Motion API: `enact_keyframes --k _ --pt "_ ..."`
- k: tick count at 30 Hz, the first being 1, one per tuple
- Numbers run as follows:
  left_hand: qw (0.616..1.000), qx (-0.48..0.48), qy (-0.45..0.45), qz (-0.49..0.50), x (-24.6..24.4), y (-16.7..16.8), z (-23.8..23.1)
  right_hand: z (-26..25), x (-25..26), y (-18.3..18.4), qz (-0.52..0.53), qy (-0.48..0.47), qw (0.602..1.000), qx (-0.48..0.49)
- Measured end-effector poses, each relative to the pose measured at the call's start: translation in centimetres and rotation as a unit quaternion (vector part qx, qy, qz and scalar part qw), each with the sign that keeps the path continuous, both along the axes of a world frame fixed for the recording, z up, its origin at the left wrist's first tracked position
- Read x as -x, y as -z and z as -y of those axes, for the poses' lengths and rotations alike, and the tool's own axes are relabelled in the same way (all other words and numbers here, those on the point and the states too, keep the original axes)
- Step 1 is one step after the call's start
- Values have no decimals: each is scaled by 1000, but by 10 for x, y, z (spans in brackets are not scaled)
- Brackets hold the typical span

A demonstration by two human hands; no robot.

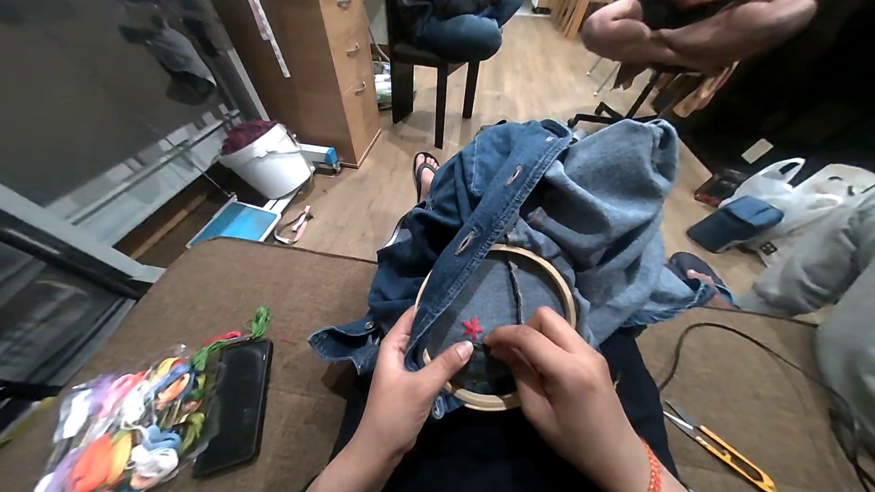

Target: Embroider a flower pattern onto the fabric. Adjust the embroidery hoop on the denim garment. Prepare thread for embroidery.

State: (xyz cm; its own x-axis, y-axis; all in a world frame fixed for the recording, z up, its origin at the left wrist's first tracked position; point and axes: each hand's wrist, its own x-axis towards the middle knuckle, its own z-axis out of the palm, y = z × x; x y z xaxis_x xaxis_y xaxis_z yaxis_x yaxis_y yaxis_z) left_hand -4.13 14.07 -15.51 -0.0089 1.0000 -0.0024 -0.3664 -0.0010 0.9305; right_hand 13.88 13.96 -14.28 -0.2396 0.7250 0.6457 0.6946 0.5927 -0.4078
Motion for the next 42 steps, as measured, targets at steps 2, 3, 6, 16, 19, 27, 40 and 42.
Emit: enact_keyframes --k 2,3,6,16,19,27,40,42 --pt "1000 -8 0 -6 0 0 0 -3 1 -1 -3 1 1000 7" --pt "1000 -11 -1 -9 1 0 0 -4 1 -2 -3 -1 1000 11" --pt "999 -30 3 -18 1 1 0 -7 2 -3 -15 -16 999 31" --pt "993 -80 -6 -87 4 0 1 8 25 -27 101 13 995 -24" --pt "992 -99 4 -84 5 1 3 9 31 -30 152 33 987 -47" --pt "993 -103 22 -59 7 3 1 4 36 -41 221 -9 974 -47" --pt "998 -59 21 -32 4 -6 6 60 16 -80 -43 -164 983 77" --pt "997 -64 23 -35 3 -6 6 47 0 -76 -29 -108 992 62"
